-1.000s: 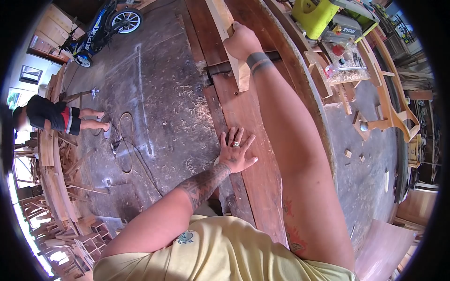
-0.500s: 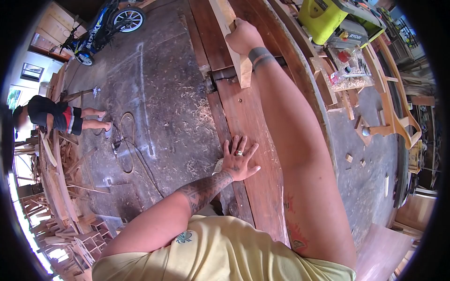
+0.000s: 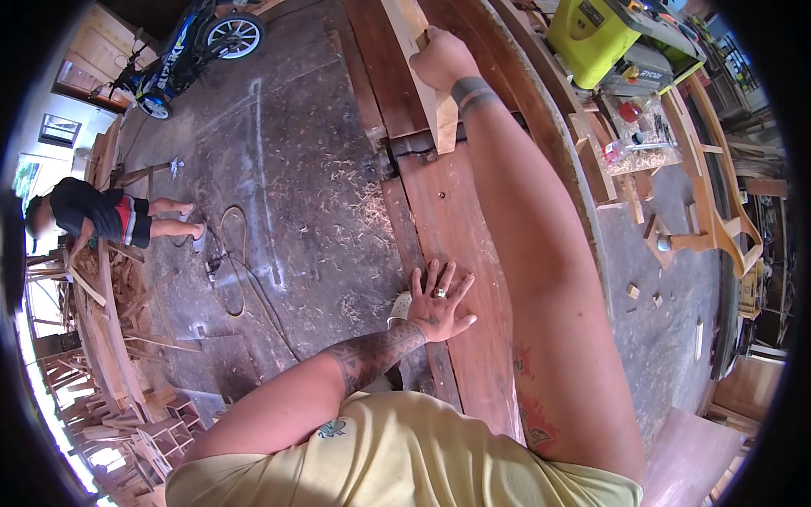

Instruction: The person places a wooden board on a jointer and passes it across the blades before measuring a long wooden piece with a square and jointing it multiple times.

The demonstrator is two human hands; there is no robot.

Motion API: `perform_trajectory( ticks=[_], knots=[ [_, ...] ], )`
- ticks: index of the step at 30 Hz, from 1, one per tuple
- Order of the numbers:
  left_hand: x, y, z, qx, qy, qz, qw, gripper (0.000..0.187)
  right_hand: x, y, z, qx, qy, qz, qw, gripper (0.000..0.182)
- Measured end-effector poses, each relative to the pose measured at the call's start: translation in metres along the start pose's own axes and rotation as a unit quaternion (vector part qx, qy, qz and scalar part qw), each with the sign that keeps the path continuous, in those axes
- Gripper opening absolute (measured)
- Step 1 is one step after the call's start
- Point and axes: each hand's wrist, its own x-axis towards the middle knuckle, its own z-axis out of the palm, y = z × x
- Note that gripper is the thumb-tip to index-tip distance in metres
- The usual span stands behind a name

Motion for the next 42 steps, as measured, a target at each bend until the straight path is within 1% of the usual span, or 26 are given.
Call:
perform_trajectory(
  ticks=[6, 9, 12, 17, 20, 21, 24, 27, 28, 29, 30, 32, 33, 34, 35, 36, 37, 38, 40, 41, 42],
  knots=[
    [0.001, 0.001, -0.009, 0.004, -0.031, 0.000, 1.000, 0.101, 0.021, 0.003, 0.008, 0.017, -0.006, 0.006, 1.000, 0.050],
    [0.000, 0.002, -0.013, 0.018, -0.040, 0.002, 0.999, 0.100, 0.032, 0.000, 0.004, 0.018, -0.053, 0.020, 0.998, 0.052],
    [-0.001, 0.001, -0.008, 0.011, -0.020, 0.011, 1.000, 0.100, 0.038, 0.000, 0.012, 0.014, -0.017, 0.016, 1.000, 0.052],
    [-0.001, -0.002, 0.001, -0.001, 0.019, 0.023, 1.000, 0.103, 0.057, 0.001, 0.017, 0.019, -0.031, 0.023, 0.999, 0.055],
    [0.000, -0.003, 0.003, -0.006, 0.012, 0.025, 1.000, 0.103, 0.070, 0.001, 0.020, 0.040, -0.039, 0.026, 0.998, 0.058],
    [-0.001, -0.004, 0.004, -0.012, 0.025, 0.027, 0.999, 0.103, 0.073, 0.000, 0.020, 0.048, -0.041, 0.030, 0.998, 0.059],
    [0.000, -0.004, 0.003, -0.015, 0.025, 0.030, 0.999, 0.103, 0.084, 0.007, 0.036, -0.005, 0.034, 0.052, 0.998, 0.057],
    [-0.002, -0.004, 0.001, -0.020, 0.011, 0.032, 0.999, 0.103, 0.094, -0.004, 0.029, -0.106, -0.121, 0.136, 0.978, 0.039],
    [-0.001, -0.005, 0.001, -0.021, 0.013, 0.034, 0.999, 0.103, 0.101, -0.001, 0.032, -0.260, -0.183, -0.020, 0.948, 0.032],
    [-0.001, -0.004, -0.001, -0.023, 0.003, 0.033, 0.999, 0.103, 0.109, 0.009, 0.037, -0.401, -0.237, -0.173, 0.868, 0.026],
    [-0.002, -0.004, 0.001, -0.027, 0.009, 0.036, 0.999, 0.103, 0.115, 0.015, 0.040, -0.522, -0.280, -0.315, 0.741, 0.020],
    [-0.003, -0.007, 0.002, -0.029, 0.027, 0.042, 0.998, 0.103, 0.105, 0.007, 0.033, -0.506, -0.274, -0.279, 0.769, 0.013],
    [-0.004, -0.007, -0.002, -0.033, 0.025, 0.042, 0.998, 0.101, 0.099, 0.024, 0.037, -0.379, -0.268, -0.193, 0.865, 0.012],
    [-0.004, -0.009, -0.006, -0.043, 0.024, 0.050, 0.998, 0.101, 0.087, 0.011, 0.032, -0.253, -0.262, -0.073, 0.928, 0.014],
    [-0.004, -0.011, -0.009, -0.056, 0.023, 0.056, 0.997, 0.101, 0.074, -0.005, 0.025, -0.113, -0.223, 0.039, 0.967, 0.018],
    [-0.008, -0.011, -0.010, -0.069, 0.019, 0.062, 0.996, 0.101, 0.044, -0.042, 0.013, 0.019, -0.186, 0.182, 0.965, 0.022],
    [-0.010, -0.012, -0.009, -0.065, 0.029, 0.069, 0.995, 0.094, 0.024, -0.042, 0.013, 0.107, -0.169, 0.199, 0.959, 0.026],
    [-0.011, -0.017, -0.010, -0.087, 0.034, 0.092, 0.991, 0.089, 0.008, -0.039, 0.013, 0.195, -0.150, 0.213, 0.946, 0.030],
    [-0.018, -0.029, -0.010, -0.128, 0.042, 0.145, 0.980, 0.078, -0.031, -0.051, -0.003, 0.195, -0.176, 0.233, 0.936, 0.036],
    [-0.017, -0.038, -0.004, -0.170, 0.070, 0.181, 0.966, 0.062, -0.055, -0.058, -0.015, 0.189, -0.197, 0.199, 0.941, 0.039],
    [-0.003, -0.054, 0.018, -0.328, 0.004, 0.211, 0.921, 0.056, -0.082, -0.069, -0.027, 0.204, -0.204, 0.204, 0.935, 0.041]
  ],
)
